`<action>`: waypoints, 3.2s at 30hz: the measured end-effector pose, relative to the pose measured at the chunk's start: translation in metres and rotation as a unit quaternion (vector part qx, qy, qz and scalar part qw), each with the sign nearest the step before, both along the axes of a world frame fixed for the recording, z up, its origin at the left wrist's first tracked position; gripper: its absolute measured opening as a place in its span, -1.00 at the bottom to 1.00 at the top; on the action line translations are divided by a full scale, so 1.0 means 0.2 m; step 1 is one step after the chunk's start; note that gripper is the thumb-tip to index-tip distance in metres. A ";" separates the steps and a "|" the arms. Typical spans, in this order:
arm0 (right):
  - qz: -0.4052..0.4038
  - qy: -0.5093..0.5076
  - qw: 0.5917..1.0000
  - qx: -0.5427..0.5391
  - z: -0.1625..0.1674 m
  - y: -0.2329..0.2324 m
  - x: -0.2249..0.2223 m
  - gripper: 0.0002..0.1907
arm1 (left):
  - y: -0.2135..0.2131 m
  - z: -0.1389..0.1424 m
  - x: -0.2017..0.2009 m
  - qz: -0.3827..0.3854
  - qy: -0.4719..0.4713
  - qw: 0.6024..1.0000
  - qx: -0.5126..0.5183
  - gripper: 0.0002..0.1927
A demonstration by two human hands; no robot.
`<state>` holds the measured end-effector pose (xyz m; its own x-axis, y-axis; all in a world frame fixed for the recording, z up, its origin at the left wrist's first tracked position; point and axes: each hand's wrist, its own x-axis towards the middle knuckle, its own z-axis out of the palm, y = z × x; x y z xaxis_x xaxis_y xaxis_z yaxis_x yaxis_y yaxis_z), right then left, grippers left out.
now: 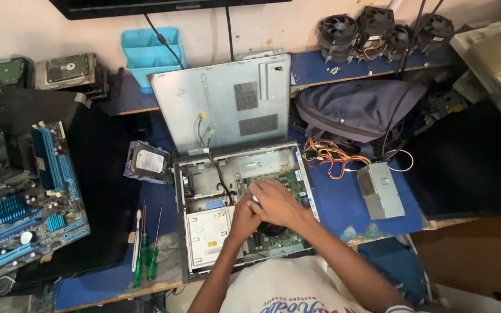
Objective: The person works inside an open desktop computer case, using a screwdriver to tighten screws on the motherboard and around the CPU fan. The person repeatedly adjusts the motherboard and fan assembly while securing components with the screwdriver.
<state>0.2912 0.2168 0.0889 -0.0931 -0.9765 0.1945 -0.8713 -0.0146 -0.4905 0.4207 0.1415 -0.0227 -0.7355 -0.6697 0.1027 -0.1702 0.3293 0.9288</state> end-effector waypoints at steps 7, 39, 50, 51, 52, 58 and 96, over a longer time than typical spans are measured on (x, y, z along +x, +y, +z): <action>0.063 -0.023 0.996 0.051 0.06 0.04 -0.05 -0.64 | -0.07 0.02 0.07 -0.082 -0.005 0.996 -0.028 -0.47; -0.009 -0.109 0.994 0.027 0.06 0.37 -0.16 -0.57 | 0.09 -0.18 0.39 0.171 0.061 0.983 -0.043 -0.88; -0.013 -0.099 0.993 0.067 0.07 0.54 -0.04 -0.61 | 0.18 -0.23 0.39 -0.071 -0.196 0.895 -0.394 -0.63; -0.016 -0.106 0.992 0.067 0.07 0.53 -0.03 -0.61 | 0.19 -0.25 0.38 -0.067 -0.198 0.878 -0.430 -0.59; -0.019 -0.112 0.991 0.067 0.06 0.53 -0.03 -0.61 | 0.19 -0.26 0.38 -0.081 -0.210 0.880 -0.418 -0.66; 0.018 -0.099 0.994 0.051 0.03 0.50 0.03 -0.62 | 0.23 -0.26 0.42 -0.184 -0.243 0.896 -0.321 -0.81; 0.121 0.032 0.981 0.147 0.10 0.32 0.26 -0.74 | 0.20 -0.16 0.45 -0.251 -0.267 0.892 -0.266 -0.77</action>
